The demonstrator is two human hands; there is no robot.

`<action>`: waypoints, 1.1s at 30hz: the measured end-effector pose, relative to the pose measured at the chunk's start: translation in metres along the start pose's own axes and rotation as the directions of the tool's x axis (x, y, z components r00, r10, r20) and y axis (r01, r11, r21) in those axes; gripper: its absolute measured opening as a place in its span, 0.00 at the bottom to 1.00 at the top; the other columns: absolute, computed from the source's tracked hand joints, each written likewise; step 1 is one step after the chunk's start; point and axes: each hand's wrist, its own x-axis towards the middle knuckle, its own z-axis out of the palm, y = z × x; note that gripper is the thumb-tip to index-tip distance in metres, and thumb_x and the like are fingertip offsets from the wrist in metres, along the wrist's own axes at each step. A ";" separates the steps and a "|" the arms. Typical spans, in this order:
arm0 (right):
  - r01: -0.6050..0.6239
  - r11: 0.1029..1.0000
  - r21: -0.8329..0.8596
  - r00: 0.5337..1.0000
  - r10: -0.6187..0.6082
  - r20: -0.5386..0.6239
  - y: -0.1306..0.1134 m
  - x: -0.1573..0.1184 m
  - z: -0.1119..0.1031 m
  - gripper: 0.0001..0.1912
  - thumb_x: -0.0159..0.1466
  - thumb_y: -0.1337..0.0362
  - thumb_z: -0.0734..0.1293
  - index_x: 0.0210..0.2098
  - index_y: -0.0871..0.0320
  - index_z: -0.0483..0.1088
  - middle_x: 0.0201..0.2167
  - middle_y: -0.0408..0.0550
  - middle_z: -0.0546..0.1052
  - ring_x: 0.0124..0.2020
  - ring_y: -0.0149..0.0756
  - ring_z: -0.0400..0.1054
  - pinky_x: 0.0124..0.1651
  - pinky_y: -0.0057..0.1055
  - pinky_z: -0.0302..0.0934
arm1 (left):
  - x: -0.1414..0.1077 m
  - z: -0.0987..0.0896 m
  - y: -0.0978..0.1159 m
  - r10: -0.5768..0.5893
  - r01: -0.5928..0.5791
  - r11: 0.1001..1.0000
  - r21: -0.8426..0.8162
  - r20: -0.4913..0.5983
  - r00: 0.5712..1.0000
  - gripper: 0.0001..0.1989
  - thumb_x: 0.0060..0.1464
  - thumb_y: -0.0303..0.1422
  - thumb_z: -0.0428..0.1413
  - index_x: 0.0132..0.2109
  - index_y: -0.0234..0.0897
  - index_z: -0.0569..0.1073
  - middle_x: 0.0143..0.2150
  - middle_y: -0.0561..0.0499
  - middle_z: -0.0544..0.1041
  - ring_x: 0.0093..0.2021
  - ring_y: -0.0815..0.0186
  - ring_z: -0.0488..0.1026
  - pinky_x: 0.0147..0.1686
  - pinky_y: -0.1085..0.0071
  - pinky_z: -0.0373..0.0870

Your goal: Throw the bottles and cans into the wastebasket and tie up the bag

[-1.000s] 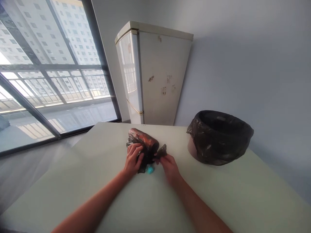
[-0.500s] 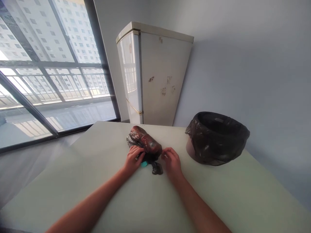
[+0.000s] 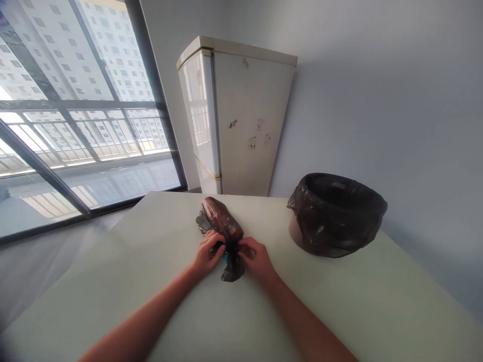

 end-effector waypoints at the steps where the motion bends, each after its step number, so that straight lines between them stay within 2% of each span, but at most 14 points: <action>1: -0.002 1.000 0.020 1.000 0.002 -0.016 0.002 0.001 -0.001 0.14 0.55 0.53 0.79 0.34 0.54 0.79 0.32 0.46 0.76 0.34 0.38 0.67 0.39 0.35 0.64 | 0.000 0.000 0.000 0.006 -0.006 1.000 -0.003 0.010 1.000 0.03 0.69 0.31 0.51 0.43 0.40 0.69 0.36 0.49 0.73 0.39 0.61 0.68 0.45 0.60 0.67; 4: -0.008 0.994 0.113 0.995 0.019 -0.101 0.003 0.003 -0.003 0.15 0.60 0.49 0.76 0.36 0.53 0.76 0.35 0.46 0.76 0.36 0.39 0.68 0.39 0.35 0.64 | 0.002 -0.001 0.002 0.012 -0.012 1.000 0.023 -0.027 1.000 0.03 0.68 0.30 0.51 0.43 0.40 0.68 0.35 0.49 0.72 0.39 0.61 0.67 0.43 0.61 0.66; 8: -0.026 0.970 0.243 0.966 0.087 -0.244 0.002 0.004 -0.004 0.13 0.64 0.51 0.73 0.40 0.52 0.71 0.32 0.42 0.74 0.34 0.35 0.66 0.40 0.31 0.62 | 0.004 -0.004 0.002 0.017 -0.009 0.997 0.081 -0.109 0.994 0.03 0.66 0.30 0.52 0.44 0.39 0.70 0.35 0.50 0.72 0.38 0.61 0.66 0.42 0.62 0.64; 12: -0.040 0.927 0.373 0.939 0.163 -0.304 0.000 0.008 -0.007 0.16 0.61 0.52 0.74 0.43 0.51 0.68 0.30 0.40 0.73 0.31 0.34 0.66 0.36 0.30 0.61 | 0.003 -0.005 0.000 -0.009 0.018 0.998 0.066 -0.131 0.991 0.07 0.68 0.27 0.49 0.44 0.40 0.71 0.34 0.50 0.73 0.37 0.62 0.67 0.43 0.61 0.65; 16: -0.025 0.892 0.451 0.917 0.200 -0.344 -0.002 0.010 -0.013 0.19 0.61 0.51 0.74 0.45 0.49 0.68 0.37 0.41 0.76 0.35 0.35 0.69 0.37 0.30 0.63 | 0.001 -0.001 -0.003 0.017 0.002 0.991 0.133 -0.146 0.989 0.06 0.64 0.27 0.53 0.41 0.40 0.74 0.27 0.54 0.70 0.32 0.63 0.67 0.42 0.61 0.65; 19: -0.055 0.881 0.470 0.925 0.222 -0.309 -0.002 0.010 -0.013 0.19 0.61 0.51 0.74 0.46 0.50 0.69 0.36 0.41 0.77 0.34 0.36 0.70 0.35 0.29 0.63 | 0.002 0.002 -0.003 0.062 -0.047 0.987 0.154 -0.095 0.994 0.06 0.62 0.27 0.56 0.41 0.42 0.77 0.27 0.54 0.72 0.32 0.63 0.68 0.44 0.59 0.64; 21: -0.088 0.876 0.474 0.940 0.231 -0.253 -0.002 0.009 -0.010 0.21 0.59 0.52 0.75 0.47 0.50 0.69 0.32 0.41 0.77 0.30 0.36 0.69 0.32 0.30 0.62 | 0.003 0.002 -0.002 0.070 -0.062 0.981 0.182 -0.034 0.997 0.07 0.62 0.29 0.58 0.44 0.43 0.79 0.30 0.53 0.75 0.36 0.62 0.69 0.47 0.57 0.64; 23: -0.106 0.879 0.465 0.956 0.220 -0.197 -0.003 0.007 -0.007 0.23 0.58 0.53 0.76 0.49 0.49 0.69 0.33 0.42 0.79 0.30 0.36 0.70 0.32 0.30 0.62 | 0.004 0.002 -0.002 0.065 -0.066 0.973 0.220 0.012 0.998 0.08 0.61 0.33 0.61 0.47 0.44 0.80 0.34 0.51 0.77 0.40 0.59 0.70 0.48 0.56 0.65; 27: -0.059 0.935 0.349 0.985 0.111 -0.130 -0.003 0.005 -0.003 0.21 0.59 0.57 0.76 0.51 0.48 0.72 0.45 0.46 0.80 0.41 0.38 0.73 0.41 0.31 0.66 | 0.003 0.003 -0.003 0.052 -0.055 0.966 0.254 0.021 0.998 0.07 0.62 0.38 0.63 0.47 0.44 0.81 0.36 0.49 0.77 0.42 0.58 0.69 0.48 0.56 0.64; 29: -0.041 0.963 0.265 0.993 0.070 -0.100 -0.002 0.006 -0.002 0.19 0.60 0.57 0.76 0.50 0.49 0.74 0.45 0.46 0.80 0.43 0.38 0.72 0.43 0.32 0.66 | 0.002 0.005 -0.005 0.030 -0.034 0.967 0.251 0.023 0.999 0.05 0.65 0.36 0.60 0.42 0.44 0.81 0.34 0.50 0.76 0.41 0.59 0.69 0.48 0.56 0.64; 31: -0.042 0.977 0.210 0.995 0.060 -0.077 -0.001 0.007 -0.002 0.20 0.58 0.58 0.78 0.49 0.49 0.76 0.43 0.45 0.79 0.40 0.38 0.72 0.43 0.32 0.66 | 0.002 0.005 -0.006 -0.002 -0.001 0.970 0.243 0.011 1.000 0.07 0.67 0.34 0.57 0.39 0.42 0.78 0.34 0.50 0.75 0.41 0.60 0.69 0.48 0.57 0.64; 33: -0.045 0.981 0.190 0.995 0.061 -0.082 0.000 0.009 -0.003 0.22 0.55 0.58 0.80 0.48 0.50 0.77 0.42 0.46 0.79 0.39 0.38 0.71 0.44 0.34 0.66 | 0.002 0.004 -0.006 -0.016 0.022 0.972 0.233 -0.027 1.000 0.07 0.69 0.32 0.54 0.40 0.41 0.76 0.37 0.49 0.75 0.42 0.60 0.69 0.48 0.58 0.64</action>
